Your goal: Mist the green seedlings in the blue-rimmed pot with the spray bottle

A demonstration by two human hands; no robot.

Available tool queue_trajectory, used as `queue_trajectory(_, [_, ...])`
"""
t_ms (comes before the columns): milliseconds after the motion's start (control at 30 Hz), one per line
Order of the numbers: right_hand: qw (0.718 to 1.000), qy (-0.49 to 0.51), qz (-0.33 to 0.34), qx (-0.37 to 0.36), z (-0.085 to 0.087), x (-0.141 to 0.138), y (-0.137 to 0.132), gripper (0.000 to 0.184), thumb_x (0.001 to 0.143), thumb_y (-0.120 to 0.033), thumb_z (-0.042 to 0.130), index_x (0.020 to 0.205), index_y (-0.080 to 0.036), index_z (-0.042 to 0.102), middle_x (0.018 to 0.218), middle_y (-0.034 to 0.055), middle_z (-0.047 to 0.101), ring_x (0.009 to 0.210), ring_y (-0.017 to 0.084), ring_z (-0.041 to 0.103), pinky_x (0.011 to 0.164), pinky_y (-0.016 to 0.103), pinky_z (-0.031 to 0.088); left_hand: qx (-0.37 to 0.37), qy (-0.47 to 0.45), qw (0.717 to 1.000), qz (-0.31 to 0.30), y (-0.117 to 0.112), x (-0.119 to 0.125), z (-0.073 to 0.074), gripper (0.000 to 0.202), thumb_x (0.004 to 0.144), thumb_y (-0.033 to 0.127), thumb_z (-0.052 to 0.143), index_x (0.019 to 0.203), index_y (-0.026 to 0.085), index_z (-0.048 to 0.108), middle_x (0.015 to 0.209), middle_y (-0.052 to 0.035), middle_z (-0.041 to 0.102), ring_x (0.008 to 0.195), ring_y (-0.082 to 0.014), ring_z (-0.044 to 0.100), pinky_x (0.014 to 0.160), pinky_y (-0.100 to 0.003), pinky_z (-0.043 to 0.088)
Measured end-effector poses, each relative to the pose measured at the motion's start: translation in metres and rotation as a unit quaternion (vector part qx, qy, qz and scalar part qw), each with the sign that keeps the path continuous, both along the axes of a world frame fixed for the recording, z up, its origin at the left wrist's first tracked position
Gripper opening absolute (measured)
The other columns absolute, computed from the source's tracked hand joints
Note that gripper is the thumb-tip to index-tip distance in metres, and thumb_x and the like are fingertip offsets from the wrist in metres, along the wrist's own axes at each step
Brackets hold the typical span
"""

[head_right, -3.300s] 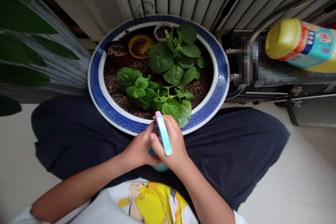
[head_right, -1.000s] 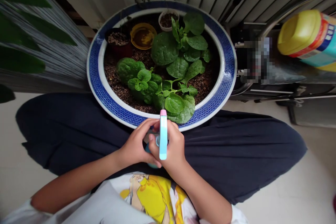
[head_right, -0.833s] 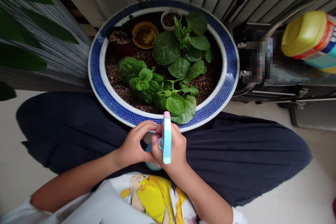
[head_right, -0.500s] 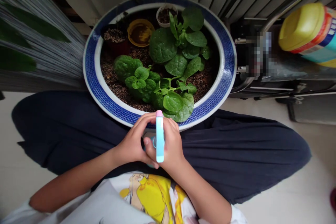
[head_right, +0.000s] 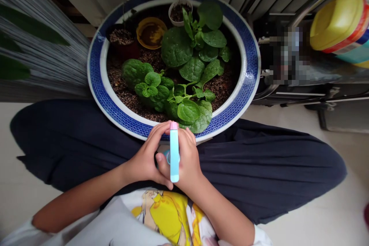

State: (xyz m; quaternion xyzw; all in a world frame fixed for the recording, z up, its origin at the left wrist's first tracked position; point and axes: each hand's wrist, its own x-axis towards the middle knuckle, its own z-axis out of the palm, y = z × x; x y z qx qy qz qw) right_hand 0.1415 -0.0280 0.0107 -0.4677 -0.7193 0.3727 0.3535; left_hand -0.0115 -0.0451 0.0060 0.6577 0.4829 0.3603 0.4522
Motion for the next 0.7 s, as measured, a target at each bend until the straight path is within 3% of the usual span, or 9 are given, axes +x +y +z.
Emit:
queue_trajectory(100, [1.0, 0.003, -0.025, 0.005, 0.001, -0.001, -0.002, 0.015, 0.082, -0.032, 0.057, 0.094, -0.022, 0.058, 0.081, 0.0016, 0.067, 0.073, 0.02, 0.067, 0.086, 0.043, 0.054, -0.021, -0.016, 0.999, 0.035, -0.002, 0.002, 0.001, 0.091, 0.049, 0.054, 0.092, 0.125, 0.022, 0.053, 0.121, -0.0116, 0.059, 0.115, -0.0331, 0.056, 0.102, -0.05, 0.045])
queue_trajectory(200, [0.998, 0.024, -0.053, -0.001, 0.003, -0.003, -0.005, 0.005, 0.082, -0.027, 0.054, 0.085, -0.023, 0.055, 0.07, -0.0013, 0.062, 0.064, 0.018, 0.064, 0.082, 0.041, 0.055, -0.012, -0.032, 0.999, 0.039, -0.002, 0.003, 0.003, 0.081, 0.049, 0.051, 0.093, 0.116, 0.023, 0.058, 0.108, -0.0078, 0.063, 0.103, -0.0295, 0.059, 0.093, -0.044, 0.05])
queue_trajectory(300, [0.998, 0.014, -0.05, 0.026, 0.003, -0.003, -0.005, 0.014, 0.084, -0.029, 0.053, 0.095, -0.022, 0.058, 0.081, 0.0023, 0.067, 0.076, 0.021, 0.068, 0.089, 0.045, 0.053, -0.009, -0.035, 0.999, 0.018, 0.001, 0.002, 0.003, 0.093, 0.049, 0.052, 0.093, 0.128, 0.024, 0.053, 0.121, -0.0097, 0.06, 0.114, -0.0316, 0.056, 0.102, -0.047, 0.045])
queue_trajectory(400, [0.999, -0.014, -0.024, 0.038, 0.001, -0.002, -0.002, 0.033, 0.086, -0.038, 0.053, 0.114, -0.021, 0.057, 0.102, 0.0087, 0.069, 0.097, 0.028, 0.068, 0.098, 0.052, 0.048, -0.024, -0.032, 0.999, -0.01, 0.003, -0.002, 0.002, 0.118, 0.046, 0.058, 0.092, 0.145, 0.025, 0.036, 0.145, -0.0148, 0.043, 0.135, -0.0378, 0.04, 0.116, -0.055, 0.03])
queue_trajectory(500, [0.999, -0.04, -0.01, 0.024, -0.002, -0.001, 0.001, 0.037, 0.085, -0.042, 0.055, 0.115, -0.021, 0.057, 0.104, 0.0097, 0.07, 0.098, 0.029, 0.067, 0.097, 0.053, 0.048, -0.069, -0.055, 0.996, -0.027, 0.003, -0.004, 0.0, 0.132, 0.038, 0.064, 0.091, 0.148, 0.024, 0.03, 0.152, -0.0167, 0.036, 0.139, -0.0408, 0.036, 0.117, -0.056, 0.028])
queue_trajectory(600, [0.999, -0.018, -0.021, -0.043, -0.009, -0.002, 0.002, 0.023, 0.083, -0.036, 0.056, 0.1, -0.021, 0.059, 0.088, 0.005, 0.071, 0.08, 0.022, 0.068, 0.081, 0.042, 0.055, -0.117, -0.052, 0.992, 0.021, 0.002, -0.002, -0.002, 0.111, 0.043, 0.064, 0.09, 0.137, 0.023, 0.046, 0.138, -0.0149, 0.051, 0.127, -0.038, 0.049, 0.111, -0.053, 0.038])
queue_trajectory(700, [0.99, 0.018, -0.044, -0.134, -0.018, -0.002, 0.003, 0.012, 0.081, -0.033, 0.056, 0.083, -0.021, 0.058, 0.072, 0.0005, 0.066, 0.063, 0.016, 0.061, 0.064, 0.032, 0.054, -0.141, -0.052, 0.985, 0.079, 0.003, 0.005, -0.002, 0.083, 0.055, 0.06, 0.088, 0.122, 0.02, 0.059, 0.124, -0.0129, 0.061, 0.117, -0.0346, 0.057, 0.104, -0.049, 0.044])
